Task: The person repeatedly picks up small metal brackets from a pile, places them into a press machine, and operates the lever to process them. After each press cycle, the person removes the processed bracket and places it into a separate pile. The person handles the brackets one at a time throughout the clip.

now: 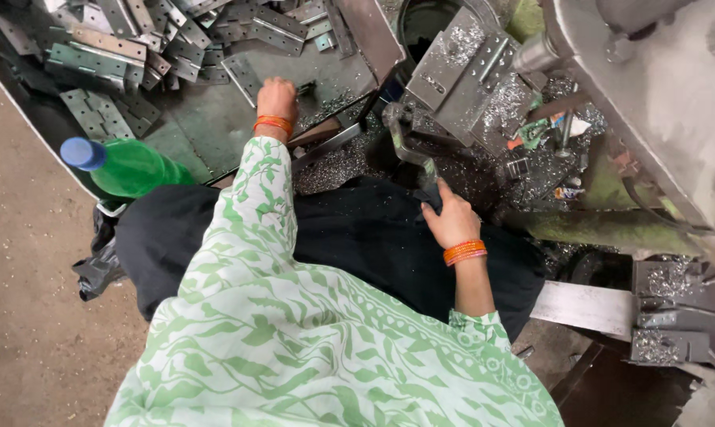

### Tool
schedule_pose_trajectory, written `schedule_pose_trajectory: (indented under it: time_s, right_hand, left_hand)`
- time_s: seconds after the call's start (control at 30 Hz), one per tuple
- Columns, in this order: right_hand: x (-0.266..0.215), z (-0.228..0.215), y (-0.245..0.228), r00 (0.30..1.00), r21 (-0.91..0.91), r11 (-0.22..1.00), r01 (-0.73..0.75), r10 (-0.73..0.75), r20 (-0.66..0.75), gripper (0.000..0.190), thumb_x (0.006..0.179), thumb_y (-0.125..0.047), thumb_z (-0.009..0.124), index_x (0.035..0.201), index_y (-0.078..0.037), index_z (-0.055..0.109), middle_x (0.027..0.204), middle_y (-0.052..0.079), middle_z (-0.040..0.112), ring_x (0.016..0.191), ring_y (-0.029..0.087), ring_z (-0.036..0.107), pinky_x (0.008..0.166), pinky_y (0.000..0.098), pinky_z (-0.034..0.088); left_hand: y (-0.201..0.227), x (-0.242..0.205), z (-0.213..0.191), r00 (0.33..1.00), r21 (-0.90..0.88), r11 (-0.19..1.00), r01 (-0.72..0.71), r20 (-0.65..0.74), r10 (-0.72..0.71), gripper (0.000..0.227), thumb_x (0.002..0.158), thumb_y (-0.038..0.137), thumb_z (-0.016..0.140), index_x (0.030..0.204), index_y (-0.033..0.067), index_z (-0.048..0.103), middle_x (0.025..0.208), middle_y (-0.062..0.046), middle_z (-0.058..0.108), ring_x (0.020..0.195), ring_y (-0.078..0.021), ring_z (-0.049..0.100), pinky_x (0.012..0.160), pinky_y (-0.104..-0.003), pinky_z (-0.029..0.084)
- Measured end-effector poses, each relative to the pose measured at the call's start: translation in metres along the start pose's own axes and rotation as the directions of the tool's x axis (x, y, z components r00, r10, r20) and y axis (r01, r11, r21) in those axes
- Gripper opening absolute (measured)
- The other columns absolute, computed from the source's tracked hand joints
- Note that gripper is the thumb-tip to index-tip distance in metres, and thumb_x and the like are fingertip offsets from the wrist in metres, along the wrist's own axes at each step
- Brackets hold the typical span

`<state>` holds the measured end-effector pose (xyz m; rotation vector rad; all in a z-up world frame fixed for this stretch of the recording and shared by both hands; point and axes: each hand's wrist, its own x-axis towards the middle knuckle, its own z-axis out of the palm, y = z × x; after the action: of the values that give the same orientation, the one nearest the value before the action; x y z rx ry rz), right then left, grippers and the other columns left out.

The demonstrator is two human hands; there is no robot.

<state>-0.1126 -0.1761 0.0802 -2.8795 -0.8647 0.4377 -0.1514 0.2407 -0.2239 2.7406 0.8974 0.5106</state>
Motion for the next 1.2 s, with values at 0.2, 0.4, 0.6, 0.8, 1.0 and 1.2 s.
schedule_pose_trajectory:
  time_s: [0.2,0.4,0.6,0.8,1.0,1.2]
  right_hand:
    - [-0.001,0.001,0.001,0.998,-0.013,0.999,-0.038,0.039,0.041,0.067,0.089,-0.042,0.068,0.149,-0.017,0.051,0.116,0.021,0.069,0.106,0.043,0.068,0.087,0.054,0.055]
    - [-0.003,-0.004,-0.006,0.993,-0.034,0.996,-0.084,0.086,0.08,0.071,0.091,-0.041,0.066,0.153,-0.018,0.044,0.116,0.021,0.068,0.099,0.043,0.07,0.085,0.0527,0.057]
    - [-0.002,0.003,0.001,0.997,-0.019,0.998,-0.053,0.054,0.057,0.072,0.09,-0.04,0.067,0.153,-0.015,0.042,0.117,0.021,0.068,0.097,0.044,0.07,0.084,0.0524,0.057]
    - [-0.003,0.0,-0.001,0.996,0.027,0.998,-0.058,0.056,0.066,0.076,0.086,-0.037,0.068,0.154,-0.018,0.041,0.118,0.021,0.067,0.095,0.044,0.07,0.082,0.0522,0.058]
    - [-0.001,0.001,-0.002,0.993,0.015,0.997,-0.079,0.077,0.094,0.077,0.088,-0.04,0.068,0.155,-0.016,0.039,0.123,0.021,0.065,0.096,0.043,0.07,0.082,0.0515,0.058]
    - [0.001,0.002,0.001,0.99,0.001,0.997,-0.076,0.075,0.118,0.08,0.086,-0.038,0.069,0.156,-0.018,0.037,0.124,0.021,0.065,0.1,0.044,0.069,0.084,0.0526,0.057]
  left_hand:
    - [0.046,0.028,-0.081,0.898,-0.549,0.748,0.372,0.008,-0.44,0.025,0.075,0.01,0.068,0.095,0.0051,0.081,0.088,-0.023,0.075,0.085,-0.0378,0.074,0.083,-0.043,0.058]
    - [0.16,0.055,-0.154,0.99,-0.727,0.683,0.074,-0.028,-0.136,0.031,0.077,0.011,0.069,0.106,0.0069,0.081,0.097,-0.018,0.079,0.088,-0.029,0.077,0.083,-0.039,0.059]
    - [0.292,0.041,-0.144,0.989,-0.827,0.549,0.125,0.145,-0.007,0.027,0.078,0.015,0.078,0.104,0.0078,0.078,0.096,-0.014,0.079,0.087,-0.0281,0.078,0.081,-0.036,0.06]
    - [0.313,0.007,-0.173,0.954,-0.304,0.905,-0.299,-0.061,0.295,0.036,0.085,0.013,0.068,0.12,0.0112,0.073,0.132,-0.007,0.064,0.124,-0.0334,0.058,0.101,-0.048,0.048]
    - [0.311,-0.029,-0.171,0.895,-0.086,0.891,-0.446,-0.073,0.441,0.035,0.091,0.027,0.064,0.119,0.0073,0.072,0.135,-0.008,0.063,0.134,-0.036,0.043,0.109,-0.058,0.033]
    - [0.327,-0.038,-0.157,0.883,-0.001,0.884,-0.468,0.036,0.468,0.031,0.093,0.022,0.061,0.119,0.0098,0.074,0.131,-0.005,0.063,0.14,-0.0354,0.04,0.114,-0.067,0.027]
